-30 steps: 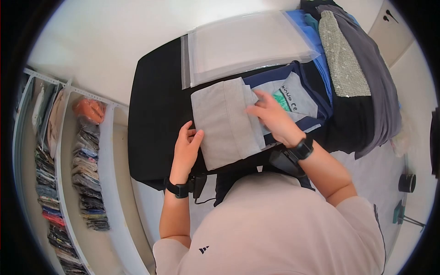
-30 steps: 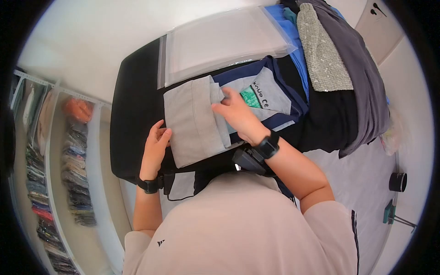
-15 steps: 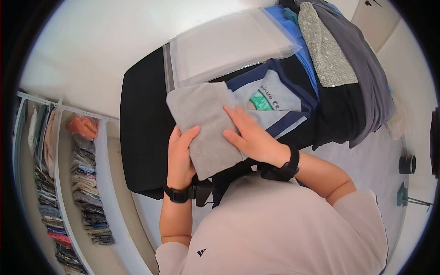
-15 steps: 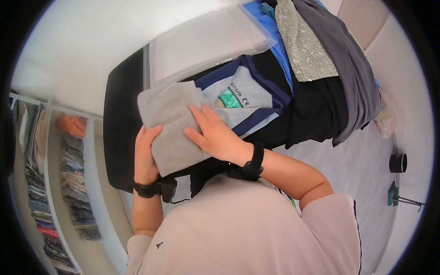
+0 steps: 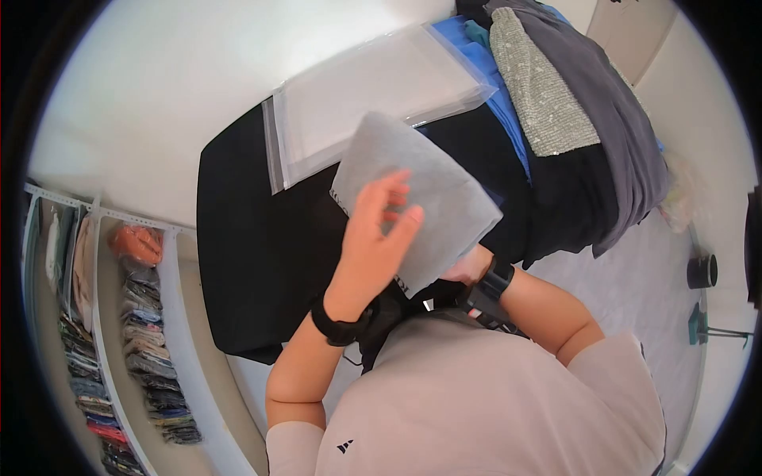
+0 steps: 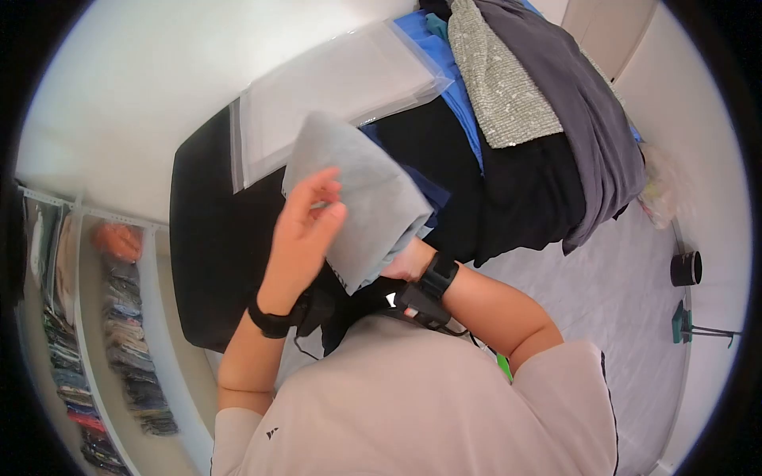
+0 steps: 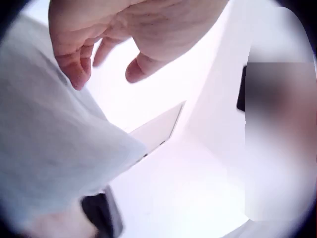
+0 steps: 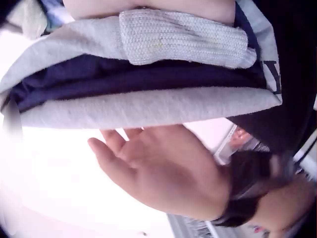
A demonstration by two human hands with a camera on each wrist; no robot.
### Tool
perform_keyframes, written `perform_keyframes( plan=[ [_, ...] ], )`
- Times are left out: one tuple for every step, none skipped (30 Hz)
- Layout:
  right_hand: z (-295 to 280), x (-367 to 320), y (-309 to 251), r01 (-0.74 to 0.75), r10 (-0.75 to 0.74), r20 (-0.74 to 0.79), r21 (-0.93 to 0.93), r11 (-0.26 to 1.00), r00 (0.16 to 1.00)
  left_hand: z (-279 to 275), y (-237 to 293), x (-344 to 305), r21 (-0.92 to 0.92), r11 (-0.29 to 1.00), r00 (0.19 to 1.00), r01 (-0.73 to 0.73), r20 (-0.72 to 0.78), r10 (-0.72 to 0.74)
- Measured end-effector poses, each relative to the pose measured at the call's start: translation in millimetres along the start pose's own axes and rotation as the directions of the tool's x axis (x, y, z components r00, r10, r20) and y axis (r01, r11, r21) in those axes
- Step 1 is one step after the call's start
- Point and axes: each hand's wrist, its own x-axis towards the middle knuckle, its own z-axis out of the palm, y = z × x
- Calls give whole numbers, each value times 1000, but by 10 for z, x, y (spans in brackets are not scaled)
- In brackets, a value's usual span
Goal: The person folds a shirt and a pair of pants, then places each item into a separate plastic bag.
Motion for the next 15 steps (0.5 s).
perform_keyframes(
  plan=[
    [-45, -21, -38, -8, 4, 41, 99, 995, 999, 55, -89, 13, 1, 1000, 1000, -5, 5, 5],
    [-67, -31, -66, -22, 5, 84, 198, 980, 996, 110, -185, 5, 317, 935, 987, -160, 78, 143],
    [-65, -40, -73, -17, 0, 86, 200, 980, 996, 151, -205, -13, 584, 750, 951, -309, 189, 245],
    [-50, -52, -76, -5, -11, 69, 231, 973, 998, 199, -202, -44, 591, 771, 966, -237, 228, 122],
    [-29, -56, -83, 8, -22, 54, 260, 965, 998, 206, -190, -44, 595, 767, 965, -240, 232, 122],
    [-6, -46, -107, 12, -27, 57, 263, 965, 998, 207, -174, -38, 588, 779, 969, -216, 230, 95],
    [22, -38, -144, -4, -37, 125, 311, 950, 991, 210, -161, -39, 579, 793, 971, -190, 228, 66],
    [56, -48, -189, -22, -49, 188, 357, 934, 981, 212, -157, -31, 576, 795, 970, -191, 235, 62],
    [144, -85, -283, -17, -51, 177, 362, 932, 983, 211, -163, -7, 575, 798, 974, -179, 216, 63],
    [268, -148, -409, -56, 38, 64, 299, 953, 997, 223, -177, 7, 570, 805, 979, -164, 197, 60],
    [323, -227, -493, -106, 124, -58, 242, 965, 991, 249, -196, 18, 559, 814, 978, -158, 204, 49],
    [278, -365, -555, -145, 153, -2, 290, 946, 988, 281, -222, 37, 589, 793, 980, -159, 194, 52],
    [255, -526, -655, -243, 252, -134, 79, 967, 958, 319, -251, 47, 616, 772, 982, -156, 181, 54],
    [249, -690, -723, -321, 305, -203, -49, 946, 930, 360, -280, 49, 632, 762, 983, -140, 181, 31],
    [249, -821, -780, -403, 349, -274, -172, 899, 896, 400, -299, 41, 619, 775, 984, -128, 178, 20]
  ],
)
